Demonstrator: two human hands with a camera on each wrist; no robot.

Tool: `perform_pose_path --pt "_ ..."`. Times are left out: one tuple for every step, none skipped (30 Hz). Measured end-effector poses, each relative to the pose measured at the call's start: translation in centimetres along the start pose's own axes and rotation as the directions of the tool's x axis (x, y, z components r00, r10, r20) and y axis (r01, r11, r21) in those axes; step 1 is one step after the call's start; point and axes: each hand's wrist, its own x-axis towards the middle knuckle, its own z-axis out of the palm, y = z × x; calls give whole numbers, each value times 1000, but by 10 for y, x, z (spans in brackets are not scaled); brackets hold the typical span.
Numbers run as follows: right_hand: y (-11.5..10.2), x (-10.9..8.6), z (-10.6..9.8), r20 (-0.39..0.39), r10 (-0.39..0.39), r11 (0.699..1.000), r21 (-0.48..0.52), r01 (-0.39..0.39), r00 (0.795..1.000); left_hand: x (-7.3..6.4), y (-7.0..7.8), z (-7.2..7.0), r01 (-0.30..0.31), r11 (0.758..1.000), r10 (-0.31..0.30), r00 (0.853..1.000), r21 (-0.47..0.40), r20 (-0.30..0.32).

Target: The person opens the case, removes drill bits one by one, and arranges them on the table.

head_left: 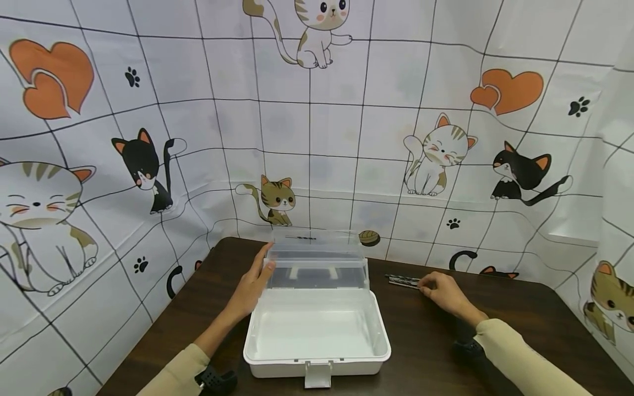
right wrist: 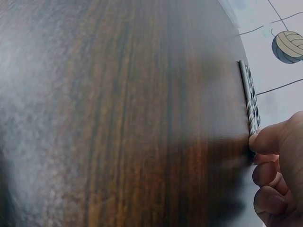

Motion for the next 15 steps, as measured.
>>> perform_pose_path --pt "0 0 0 1 4 1000 2 -4 1000 0 -1 1 -3 1000 3 1000 2 -2" --pt "0 0 0 2 9 1000 3 -9 1000 0 -2 1 -5 1000 5 1000 1 -2" --pt "0 0 0 5 13 1000 4 -13 1000 0 -2 1 -2 1000 2 1000 -3 -3" --pt "0 0 -1 6 17 1000 6 -17 1000 0 -2 1 -1 1000 1 1000 -8 -5" --pt "0 -1 -1 9 22 1000 8 -22 1000 0 -2 1 1 1000 -1 1000 -9 -3" --pt "-1 -1 -1 10 26 1000 11 -26 1000 0 -3 1 3 1000 -3 1000 -9 -2" --pt "-1 -1 -2 11 31 999 15 -31 999 1 -3 1 3 1000 -3 1000 -9 -3" --pt "-2 -1 -3 9 35 999 19 -35 999 1 -3 1 2 1000 -2 1000 -6 -4" --pt "-3 -1 -4 8 38 999 26 -38 999 1 -3 1 3 1000 -3 1000 -8 -3" --pt "-5 0 -6 4 36 999 27 -36 999 1 -3 1 5 1000 -5 1000 -8 -1" --pt "-6 1 -7 2 34 999 33 -34 999 1 -3 1 4 1000 -4 1000 -8 -1" --pt "-8 2 -9 -1 29 999 38 -29 1000 2 -3 1 2 1000 -2 1000 -6 -2" --pt "-10 4 -10 -1 31 998 47 -31 1000 2 -3 1 0 1000 0 1000 -4 -3" --pt "-13 6 -12 -1 33 998 54 -33 999 1 -3 1 -1 1000 1 1000 -3 -2" --pt "-17 9 -13 2 28 998 59 -28 1000 1 -3 1 -3 1000 3 1000 -2 -4"
